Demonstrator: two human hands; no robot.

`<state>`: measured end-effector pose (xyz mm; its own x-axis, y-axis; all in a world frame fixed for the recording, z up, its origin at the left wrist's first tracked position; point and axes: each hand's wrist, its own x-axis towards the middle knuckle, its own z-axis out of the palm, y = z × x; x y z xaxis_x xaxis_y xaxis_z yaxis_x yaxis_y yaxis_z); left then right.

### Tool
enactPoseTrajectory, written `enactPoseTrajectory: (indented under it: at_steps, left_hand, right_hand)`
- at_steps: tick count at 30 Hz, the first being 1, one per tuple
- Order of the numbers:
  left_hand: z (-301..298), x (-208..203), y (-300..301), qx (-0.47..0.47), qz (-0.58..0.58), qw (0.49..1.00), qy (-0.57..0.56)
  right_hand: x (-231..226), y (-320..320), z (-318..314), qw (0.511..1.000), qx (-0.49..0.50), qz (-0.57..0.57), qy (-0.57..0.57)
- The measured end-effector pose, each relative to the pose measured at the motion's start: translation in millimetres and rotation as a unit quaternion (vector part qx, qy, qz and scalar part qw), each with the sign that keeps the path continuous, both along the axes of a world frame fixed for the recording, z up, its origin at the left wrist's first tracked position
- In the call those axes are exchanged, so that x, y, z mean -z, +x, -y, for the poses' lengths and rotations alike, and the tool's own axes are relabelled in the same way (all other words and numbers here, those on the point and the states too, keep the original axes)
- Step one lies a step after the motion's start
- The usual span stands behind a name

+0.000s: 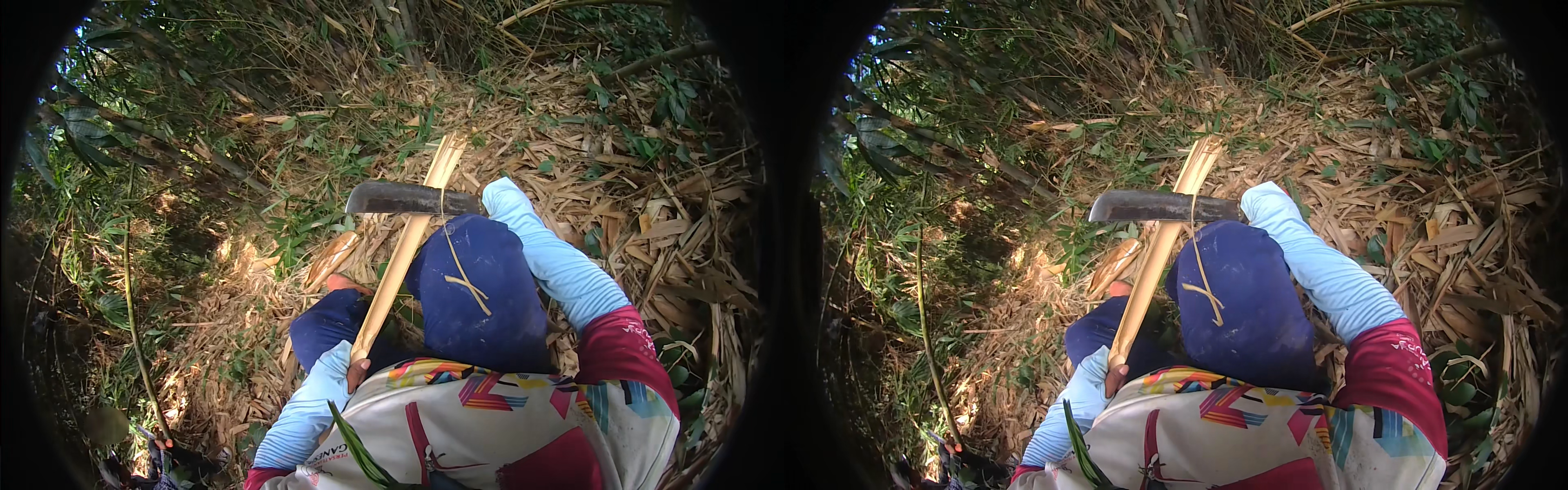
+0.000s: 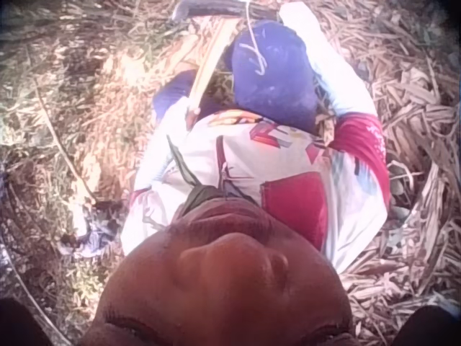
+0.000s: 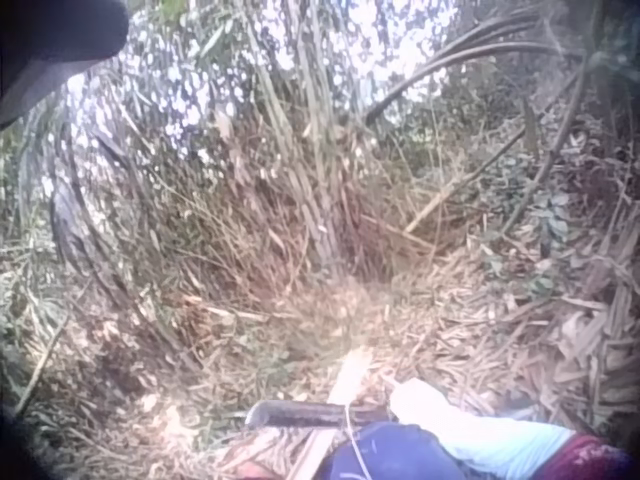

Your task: The person sits on the ground in a bamboo grove and uses a large knife to split a long bamboo stalk into thin strips. They hold the stalk between their legs and repeatedly strike it with the knife to separate the layers.

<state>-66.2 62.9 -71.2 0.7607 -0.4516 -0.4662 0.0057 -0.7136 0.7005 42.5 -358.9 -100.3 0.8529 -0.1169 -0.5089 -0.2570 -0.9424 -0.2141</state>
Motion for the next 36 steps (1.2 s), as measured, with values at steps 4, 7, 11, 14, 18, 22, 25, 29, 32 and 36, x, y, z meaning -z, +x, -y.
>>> enactPoseTrajectory:
  at_steps: [4, 7, 11, 14, 18, 22, 25, 29, 32, 36]
  left_hand:
    - [-29, 12, -11, 0.026, 0.064, 0.997, 0.033]
    - [-34, 11, -14, -0.005, 0.001, 0.999, 0.033]
    - [-41, -11, -25, -0.042, -0.045, 0.998, 0.009]
    - [-66, -6, -32, -0.054, -0.064, 0.996, 0.005]
    - [-96, 15, -35, -0.153, -0.194, 0.969, -0.027]
    - [-69, 14, -16, -0.178, -0.224, 0.949, -0.130]
    - [-27, 6, 14, -0.156, -0.196, 0.956, -0.152]
    - [15, 31, 60, -0.159, -0.212, 0.929, -0.258]
    - [43, 43, 96, -0.130, -0.196, 0.936, -0.263]
    - [91, 31, 119, -0.114, -0.121, 0.950, -0.264]
  right_hand:
    - [-8, -1, 0, 0.999, 0.012, -0.049, 0.006]
    - [55, 11, 23, 0.999, 0.015, 0.025, -0.017]
    - [66, 17, 25, 0.999, 0.031, 0.016, -0.021]
    - [46, 7, 21, 0.996, 0.079, -0.021, 0.024]
    - [48, 5, 19, 0.992, 0.119, -0.025, 0.044]
    - [41, 8, 9, 0.994, 0.097, -0.043, 0.024]
    - [35, 8, 4, 0.995, 0.086, -0.057, 0.008]
    - [21, 9, -2, 0.995, 0.063, -0.077, -0.006]
    - [0, 13, -17, 0.994, 0.022, -0.102, -0.017]
    - [-20, 25, -26, 0.990, -0.028, -0.134, -0.026]
